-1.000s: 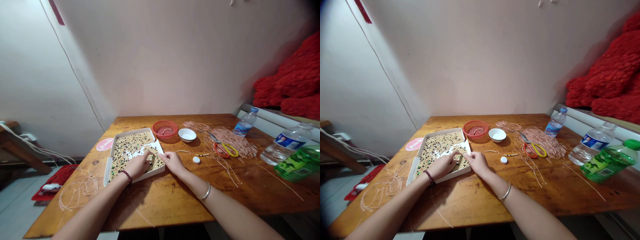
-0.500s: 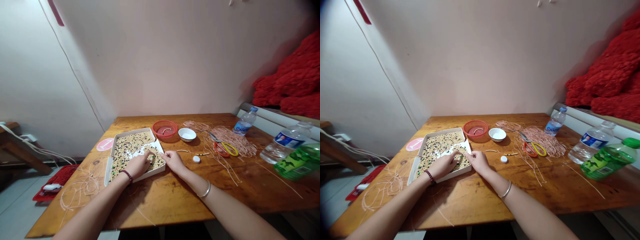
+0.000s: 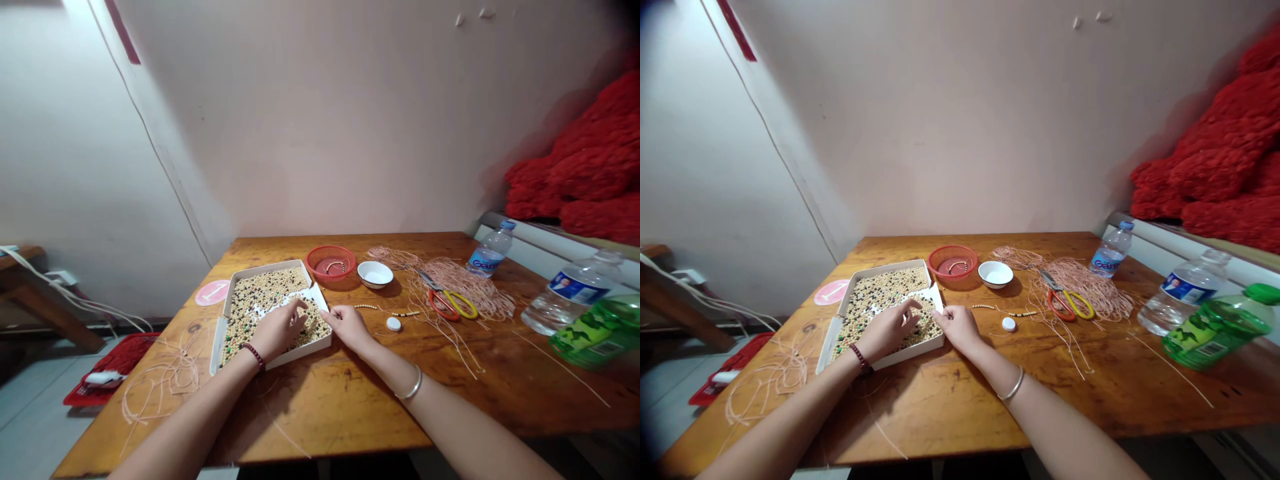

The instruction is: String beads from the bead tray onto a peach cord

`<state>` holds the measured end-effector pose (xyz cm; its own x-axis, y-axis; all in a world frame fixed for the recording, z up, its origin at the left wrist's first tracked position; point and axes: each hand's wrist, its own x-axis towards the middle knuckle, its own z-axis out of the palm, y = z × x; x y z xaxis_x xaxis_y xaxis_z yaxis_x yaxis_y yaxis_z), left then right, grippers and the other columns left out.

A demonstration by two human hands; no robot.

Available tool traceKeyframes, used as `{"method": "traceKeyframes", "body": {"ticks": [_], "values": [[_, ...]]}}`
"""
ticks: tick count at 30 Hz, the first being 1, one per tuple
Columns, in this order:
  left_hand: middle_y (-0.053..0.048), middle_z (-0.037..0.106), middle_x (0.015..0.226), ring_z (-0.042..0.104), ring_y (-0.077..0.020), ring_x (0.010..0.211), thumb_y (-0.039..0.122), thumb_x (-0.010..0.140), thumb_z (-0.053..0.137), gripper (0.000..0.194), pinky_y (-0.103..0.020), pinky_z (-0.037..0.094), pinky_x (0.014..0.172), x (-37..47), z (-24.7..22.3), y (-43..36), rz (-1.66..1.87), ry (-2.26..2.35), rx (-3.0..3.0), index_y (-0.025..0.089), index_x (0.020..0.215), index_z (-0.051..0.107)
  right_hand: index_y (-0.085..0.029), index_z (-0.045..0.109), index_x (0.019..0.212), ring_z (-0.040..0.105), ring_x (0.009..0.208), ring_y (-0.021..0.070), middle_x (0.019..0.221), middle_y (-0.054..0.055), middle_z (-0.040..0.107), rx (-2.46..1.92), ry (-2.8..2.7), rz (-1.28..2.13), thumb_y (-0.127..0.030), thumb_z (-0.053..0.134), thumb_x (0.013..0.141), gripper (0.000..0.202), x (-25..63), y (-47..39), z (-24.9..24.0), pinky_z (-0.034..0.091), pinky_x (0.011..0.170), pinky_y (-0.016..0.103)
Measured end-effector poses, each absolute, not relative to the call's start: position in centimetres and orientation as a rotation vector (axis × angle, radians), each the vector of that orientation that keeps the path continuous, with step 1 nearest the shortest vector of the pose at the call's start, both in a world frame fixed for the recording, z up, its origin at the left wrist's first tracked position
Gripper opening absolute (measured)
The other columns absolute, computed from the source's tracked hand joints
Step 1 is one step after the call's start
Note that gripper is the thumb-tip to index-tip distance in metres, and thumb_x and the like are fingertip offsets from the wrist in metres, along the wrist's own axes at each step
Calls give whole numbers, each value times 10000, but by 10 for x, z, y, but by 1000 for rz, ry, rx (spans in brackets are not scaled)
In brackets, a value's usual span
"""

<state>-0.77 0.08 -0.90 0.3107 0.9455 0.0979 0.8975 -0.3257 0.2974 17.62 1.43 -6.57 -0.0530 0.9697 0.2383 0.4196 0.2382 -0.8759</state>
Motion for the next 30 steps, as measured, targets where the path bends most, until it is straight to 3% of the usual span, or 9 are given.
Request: {"method": "traceKeyframes", "body": {"ticks": [5,16,30], "values": [[-38,678,864,619,-201,794,425,815,556,235,-266,413,660,-15,-13,6,233,1673,2401,223,894,647,-186,372,485,292,486,86,479,-50,307,-1334,-1616,775,-520,536,740,451,177,16,-67,206,471,223],[-7,691,826,624,-179,759,374,807,571,160,-249,390,625,-19,-17,7,261,1632,2428,238,846,647,-183,369,488,280,488,84,490,-49,299,-1334,-1668,732,-534,526,748,464,176,16,-66,195,474,228],[-66,648,874,611,-202,795,300,851,493,208,-271,411,671,-18,-20,6,264,1668,2546,205,853,677,-179,373,491,296,489,83,485,-48,312,-1349,-1695,700,-516,526,766,461,179,15,-65,202,470,220]]}}
